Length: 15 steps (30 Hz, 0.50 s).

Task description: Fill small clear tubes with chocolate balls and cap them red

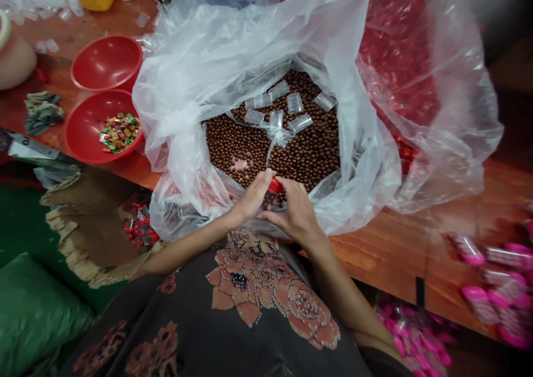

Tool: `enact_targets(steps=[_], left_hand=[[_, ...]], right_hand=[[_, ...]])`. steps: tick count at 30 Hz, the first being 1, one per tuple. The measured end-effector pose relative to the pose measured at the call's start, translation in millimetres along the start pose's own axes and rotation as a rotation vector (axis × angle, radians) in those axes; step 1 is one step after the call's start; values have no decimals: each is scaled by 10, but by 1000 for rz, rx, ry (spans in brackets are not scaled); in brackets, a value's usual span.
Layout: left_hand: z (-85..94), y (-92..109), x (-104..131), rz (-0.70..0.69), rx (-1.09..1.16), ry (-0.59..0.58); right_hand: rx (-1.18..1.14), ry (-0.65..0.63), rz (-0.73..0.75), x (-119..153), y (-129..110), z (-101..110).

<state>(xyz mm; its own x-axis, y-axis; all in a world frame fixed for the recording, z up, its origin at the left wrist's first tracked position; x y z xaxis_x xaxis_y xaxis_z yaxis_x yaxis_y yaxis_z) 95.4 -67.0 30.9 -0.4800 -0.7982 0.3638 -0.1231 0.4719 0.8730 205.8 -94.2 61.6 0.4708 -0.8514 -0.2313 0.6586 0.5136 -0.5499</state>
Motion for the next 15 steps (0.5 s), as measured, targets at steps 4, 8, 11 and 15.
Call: enact_targets(steps=[4, 8, 11, 15], left_hand=[[30, 14, 5, -11, 50, 106], [32, -50, 24, -20, 80, 140], [82, -23, 62, -44, 30, 127], [521, 422, 309, -221, -199, 250]], right_hand=[[77, 61, 79, -46, -57, -24], [104, 116, 127, -86, -131, -55], [85, 44, 92, -108, -150, -112], [44, 0, 28, -88, -13, 15]])
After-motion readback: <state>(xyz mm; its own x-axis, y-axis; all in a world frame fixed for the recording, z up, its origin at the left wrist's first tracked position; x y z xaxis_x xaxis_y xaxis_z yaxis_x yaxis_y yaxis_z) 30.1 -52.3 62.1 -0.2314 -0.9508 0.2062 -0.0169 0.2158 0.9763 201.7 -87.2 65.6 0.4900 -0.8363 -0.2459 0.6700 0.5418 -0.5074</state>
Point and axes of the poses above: each hand's wrist, its own x-axis away from the middle knuckle, its own z-axis out of the back of the hand, y = z × x, the point moved 6 cm from there along -x, towards the middle knuckle, and after that the axes turned 10 degrees about -y, right-handed, at the moved point
